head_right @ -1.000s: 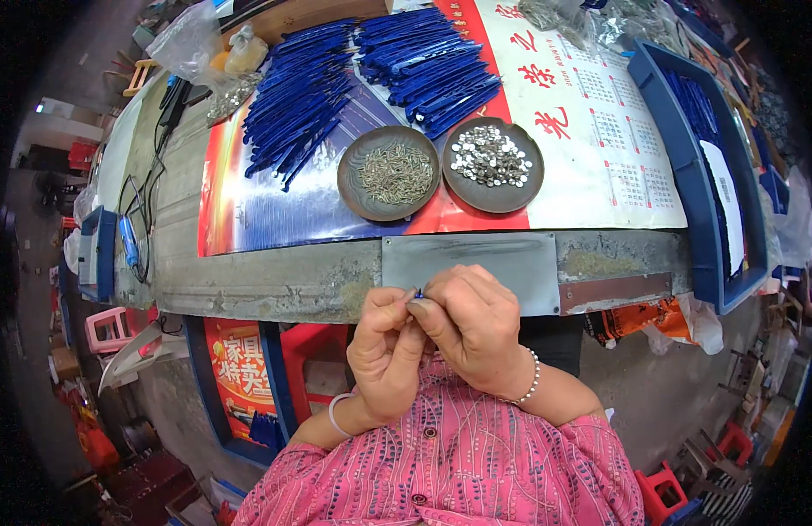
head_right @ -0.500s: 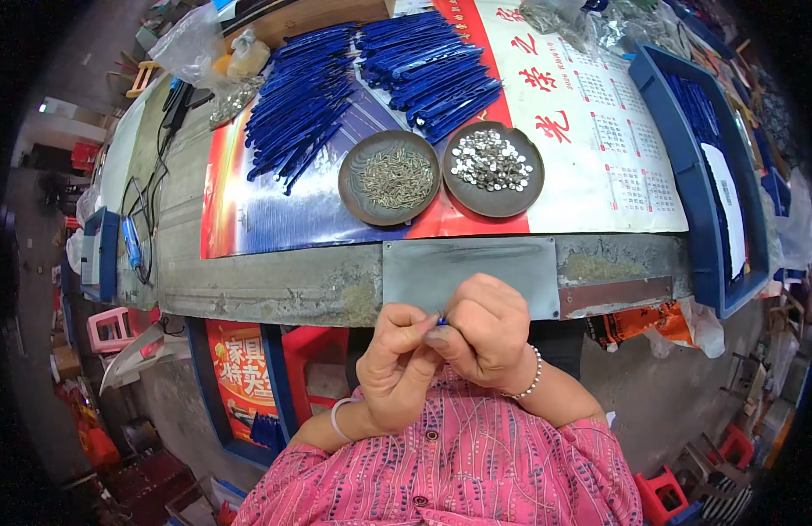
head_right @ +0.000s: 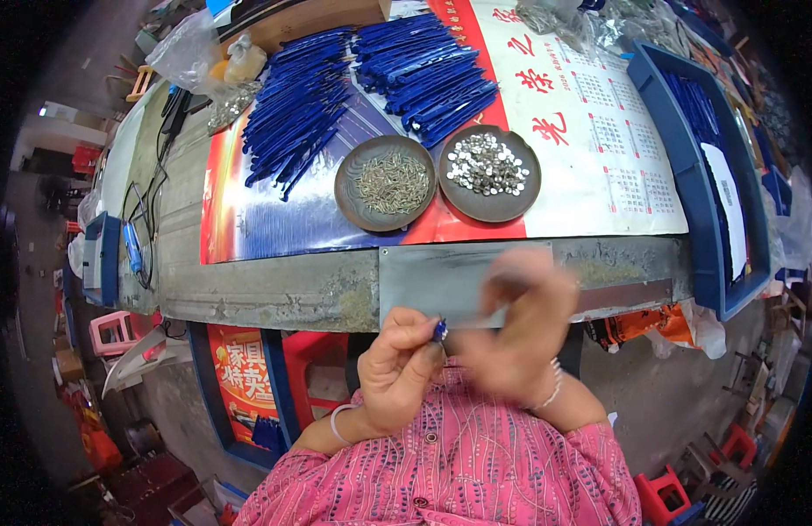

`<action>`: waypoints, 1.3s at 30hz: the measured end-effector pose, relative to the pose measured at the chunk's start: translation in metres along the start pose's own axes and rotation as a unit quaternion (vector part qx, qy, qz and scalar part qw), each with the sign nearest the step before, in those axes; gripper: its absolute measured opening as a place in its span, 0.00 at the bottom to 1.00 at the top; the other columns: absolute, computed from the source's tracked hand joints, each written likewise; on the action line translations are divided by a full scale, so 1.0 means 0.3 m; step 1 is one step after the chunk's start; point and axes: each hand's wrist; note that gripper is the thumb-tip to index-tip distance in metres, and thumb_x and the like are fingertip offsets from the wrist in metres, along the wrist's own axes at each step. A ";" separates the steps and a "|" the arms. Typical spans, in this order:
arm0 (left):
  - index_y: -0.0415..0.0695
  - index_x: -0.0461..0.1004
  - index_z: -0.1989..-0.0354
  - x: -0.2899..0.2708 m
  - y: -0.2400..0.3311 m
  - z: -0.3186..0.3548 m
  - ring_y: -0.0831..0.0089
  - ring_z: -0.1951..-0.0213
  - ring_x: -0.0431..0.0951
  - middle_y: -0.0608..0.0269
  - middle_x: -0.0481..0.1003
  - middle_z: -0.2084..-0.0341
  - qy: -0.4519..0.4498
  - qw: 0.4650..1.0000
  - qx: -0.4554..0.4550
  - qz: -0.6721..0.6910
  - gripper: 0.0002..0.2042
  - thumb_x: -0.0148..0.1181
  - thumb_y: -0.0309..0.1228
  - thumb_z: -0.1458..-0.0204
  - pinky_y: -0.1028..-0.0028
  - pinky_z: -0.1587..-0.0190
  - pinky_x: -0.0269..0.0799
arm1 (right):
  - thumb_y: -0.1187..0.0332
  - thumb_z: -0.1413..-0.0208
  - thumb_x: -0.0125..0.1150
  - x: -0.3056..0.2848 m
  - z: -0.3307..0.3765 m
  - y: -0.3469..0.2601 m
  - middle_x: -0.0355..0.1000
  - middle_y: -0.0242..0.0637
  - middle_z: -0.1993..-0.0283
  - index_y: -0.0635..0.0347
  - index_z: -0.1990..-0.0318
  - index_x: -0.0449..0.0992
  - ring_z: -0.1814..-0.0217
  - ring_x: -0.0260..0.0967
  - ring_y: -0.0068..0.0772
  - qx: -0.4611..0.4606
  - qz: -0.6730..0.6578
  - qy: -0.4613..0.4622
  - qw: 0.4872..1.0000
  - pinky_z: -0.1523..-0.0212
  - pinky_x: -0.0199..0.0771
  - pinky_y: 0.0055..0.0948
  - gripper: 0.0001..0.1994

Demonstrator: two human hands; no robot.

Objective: Assembling small blue components at a manual production workstation.

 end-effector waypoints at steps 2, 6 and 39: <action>0.37 0.69 0.52 0.001 0.014 -0.007 0.81 0.71 0.67 0.60 0.62 0.59 0.002 1.000 -0.007 0.024 0.14 0.48 0.12 0.46 0.82 0.71 0.66 | 0.74 0.58 0.68 0.036 0.056 -0.050 0.60 0.37 0.57 0.62 0.49 0.57 0.71 0.58 0.19 -0.070 -0.043 -0.149 0.985 0.73 0.60 0.18 0.30; 0.35 0.69 0.54 -0.003 0.025 0.038 0.83 0.66 0.66 0.61 0.63 0.59 0.040 0.997 -0.045 0.052 0.13 0.50 0.11 0.47 0.85 0.64 0.64 | 0.78 0.68 0.69 0.005 0.026 -0.037 0.59 0.39 0.59 0.59 0.44 0.54 0.73 0.57 0.22 -0.019 -0.031 -0.070 0.997 0.75 0.61 0.23 0.39; 0.39 0.69 0.55 -0.006 0.021 0.017 0.82 0.67 0.69 0.62 0.66 0.57 0.088 0.987 0.012 0.137 0.12 0.50 0.13 0.45 0.83 0.68 0.67 | 0.70 0.48 0.59 0.070 0.081 -0.088 0.57 0.38 0.84 0.64 0.80 0.63 0.83 0.56 0.34 -0.054 0.022 -0.258 0.964 0.81 0.56 0.29 0.14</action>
Point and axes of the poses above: each hand's wrist, its own z-axis away from the middle knuckle, its own x-axis out of the palm, y = z × x
